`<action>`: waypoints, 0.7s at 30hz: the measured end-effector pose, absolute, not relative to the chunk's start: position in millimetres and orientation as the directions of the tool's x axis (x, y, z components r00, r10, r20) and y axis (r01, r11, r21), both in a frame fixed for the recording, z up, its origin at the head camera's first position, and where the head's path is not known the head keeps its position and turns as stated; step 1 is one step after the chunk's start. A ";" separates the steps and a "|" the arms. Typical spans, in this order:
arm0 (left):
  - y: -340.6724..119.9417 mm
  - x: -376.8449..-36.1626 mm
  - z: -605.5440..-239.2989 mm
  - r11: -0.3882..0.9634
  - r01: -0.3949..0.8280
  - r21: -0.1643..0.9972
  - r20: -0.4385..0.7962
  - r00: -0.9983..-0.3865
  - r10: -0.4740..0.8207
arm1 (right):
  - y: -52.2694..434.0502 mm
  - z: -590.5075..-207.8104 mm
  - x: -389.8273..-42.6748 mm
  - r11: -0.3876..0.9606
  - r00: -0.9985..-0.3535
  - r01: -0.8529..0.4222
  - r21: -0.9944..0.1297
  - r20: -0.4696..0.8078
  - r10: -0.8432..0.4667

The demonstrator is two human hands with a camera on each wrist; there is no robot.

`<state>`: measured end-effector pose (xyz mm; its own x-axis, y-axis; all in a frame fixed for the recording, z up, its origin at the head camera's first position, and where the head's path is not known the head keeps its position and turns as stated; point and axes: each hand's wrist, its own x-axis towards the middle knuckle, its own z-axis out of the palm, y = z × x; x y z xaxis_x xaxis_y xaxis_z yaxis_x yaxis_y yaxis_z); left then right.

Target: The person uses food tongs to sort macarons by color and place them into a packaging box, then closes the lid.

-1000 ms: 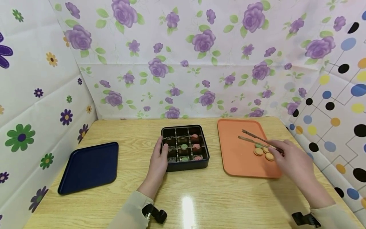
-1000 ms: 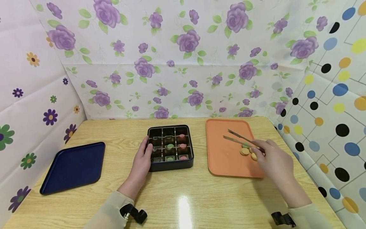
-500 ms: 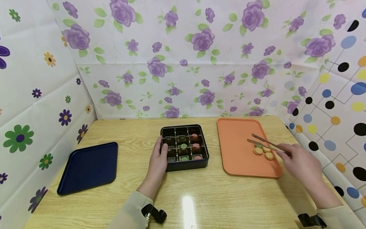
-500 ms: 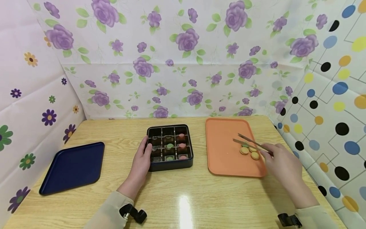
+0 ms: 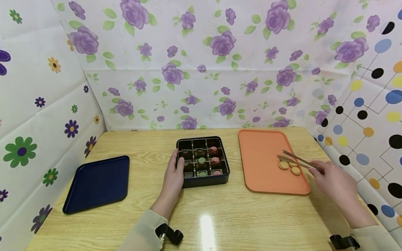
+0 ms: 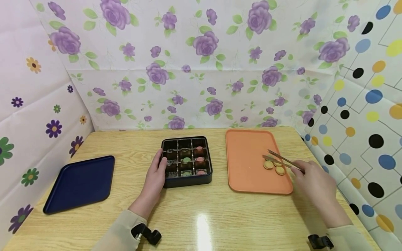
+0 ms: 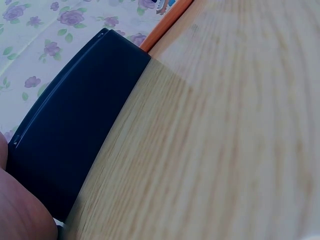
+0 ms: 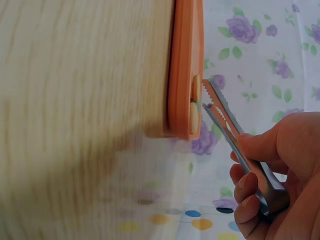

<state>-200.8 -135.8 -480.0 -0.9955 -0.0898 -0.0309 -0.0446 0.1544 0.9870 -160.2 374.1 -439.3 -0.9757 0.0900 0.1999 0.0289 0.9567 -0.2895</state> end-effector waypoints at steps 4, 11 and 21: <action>-135.6 -200.9 -479.2 0.154 -0.041 0.987 -0.028 -0.996 -0.089 | 378.3 -440.2 -160.1 0.956 -0.981 0.047 -0.291 0.169 0.100; -136.0 -201.3 -480.5 0.151 -0.051 0.987 -0.037 -0.995 -0.093 | 381.6 -439.3 -159.2 0.957 -0.985 0.067 -0.282 0.137 0.109; -135.6 -200.3 -479.4 0.153 -0.041 0.987 -0.028 -0.995 -0.092 | 382.6 -439.3 -159.6 0.961 -0.987 0.087 -0.263 0.110 0.120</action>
<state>-200.3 -135.6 -479.4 -0.9954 -0.0917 -0.0276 -0.0414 0.1527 0.9874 -159.6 382.6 -439.3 -0.9867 0.1197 0.1103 0.0872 0.9608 -0.2632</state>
